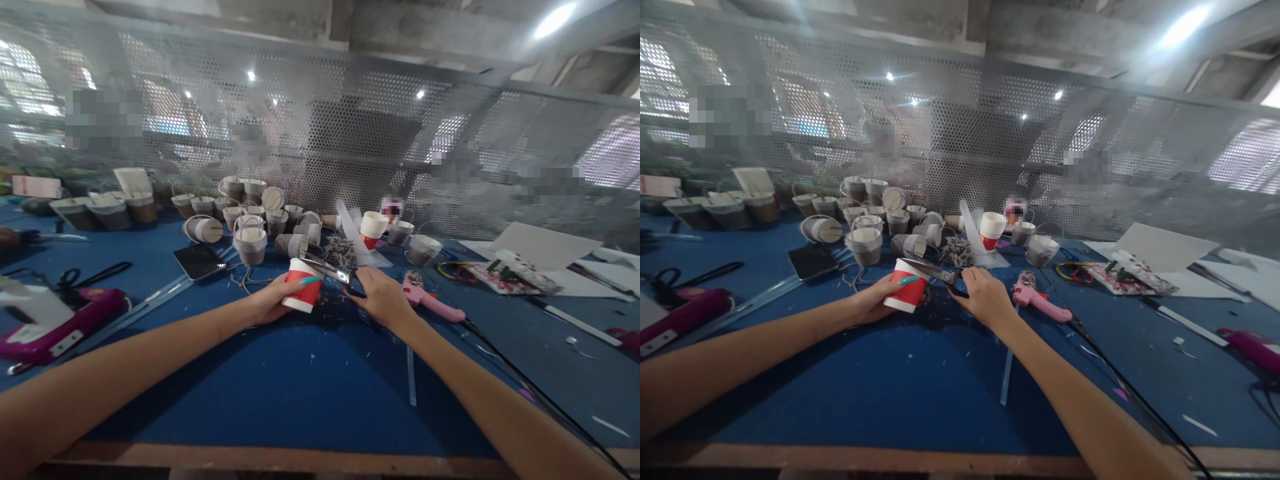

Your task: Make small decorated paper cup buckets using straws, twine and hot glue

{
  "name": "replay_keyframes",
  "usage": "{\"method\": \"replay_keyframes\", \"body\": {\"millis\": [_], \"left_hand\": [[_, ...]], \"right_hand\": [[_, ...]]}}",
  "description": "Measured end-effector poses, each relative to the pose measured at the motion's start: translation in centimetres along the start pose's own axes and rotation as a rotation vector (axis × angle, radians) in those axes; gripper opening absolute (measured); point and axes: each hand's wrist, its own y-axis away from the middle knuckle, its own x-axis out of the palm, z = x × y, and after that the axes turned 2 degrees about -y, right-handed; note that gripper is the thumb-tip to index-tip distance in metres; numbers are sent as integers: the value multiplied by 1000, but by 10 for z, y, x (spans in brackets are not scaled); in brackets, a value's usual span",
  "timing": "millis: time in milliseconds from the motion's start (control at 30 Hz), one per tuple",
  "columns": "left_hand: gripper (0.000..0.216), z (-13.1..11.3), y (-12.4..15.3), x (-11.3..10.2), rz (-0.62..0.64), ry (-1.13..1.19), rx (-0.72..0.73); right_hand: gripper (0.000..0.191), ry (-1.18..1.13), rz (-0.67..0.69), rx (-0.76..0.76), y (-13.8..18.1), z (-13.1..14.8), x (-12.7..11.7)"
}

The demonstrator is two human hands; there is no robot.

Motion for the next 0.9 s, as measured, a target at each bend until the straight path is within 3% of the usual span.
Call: {"method": "replay_keyframes", "body": {"millis": [200, 433, 633, 900], "left_hand": [[47, 1, -1, 0, -46, 1, -1], [58, -1, -1, 7, -138, -43, 9], [66, 1, -1, 8, -46, -60, 77], [69, 3, 1, 10, -20, -107, 95]], "right_hand": [[42, 63, 23, 25, -2, 4, -5], [27, -44, 108, 60, -2, 10, -12], [39, 58, 24, 13, -2, 7, -15], [35, 32, -6, -18, -3, 11, -16]]}}
